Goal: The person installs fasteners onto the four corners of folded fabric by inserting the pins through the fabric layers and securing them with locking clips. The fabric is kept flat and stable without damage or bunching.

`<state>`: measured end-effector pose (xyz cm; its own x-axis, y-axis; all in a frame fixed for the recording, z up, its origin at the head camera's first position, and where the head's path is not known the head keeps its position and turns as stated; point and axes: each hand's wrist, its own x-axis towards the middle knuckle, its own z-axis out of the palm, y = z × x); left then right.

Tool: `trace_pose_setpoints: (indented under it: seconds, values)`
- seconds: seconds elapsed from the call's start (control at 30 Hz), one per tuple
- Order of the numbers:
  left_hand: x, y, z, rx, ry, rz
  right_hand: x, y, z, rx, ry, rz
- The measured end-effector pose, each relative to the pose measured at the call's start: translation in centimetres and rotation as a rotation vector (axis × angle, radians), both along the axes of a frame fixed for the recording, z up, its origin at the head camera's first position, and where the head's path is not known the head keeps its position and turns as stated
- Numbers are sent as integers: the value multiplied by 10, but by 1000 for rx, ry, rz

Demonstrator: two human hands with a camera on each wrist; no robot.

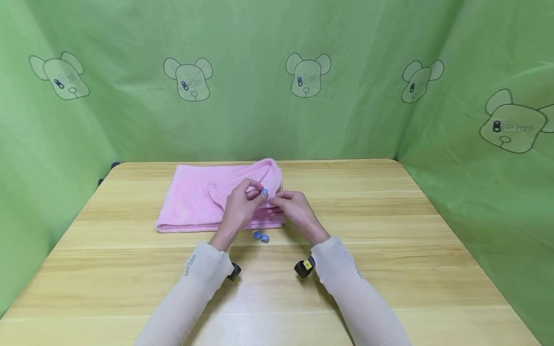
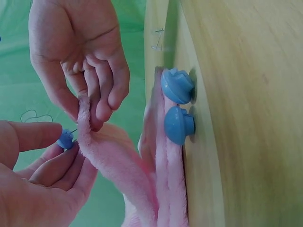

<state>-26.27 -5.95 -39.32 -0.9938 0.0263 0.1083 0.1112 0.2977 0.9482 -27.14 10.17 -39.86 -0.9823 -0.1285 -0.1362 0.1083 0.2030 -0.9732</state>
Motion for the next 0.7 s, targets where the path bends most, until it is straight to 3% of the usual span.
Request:
trace_pose_setpoints:
  seconds: [0.2,0.4,0.7]
  values:
    - [0,2,-1,-11,37,-6,0,1,1,-23,-14,8]
    - [-1,1,0,-51,124,26,-1,1,4,-128,-77,22]
    - [0,-1,0,-78,106,28,0,0,5,-199,-128,50]
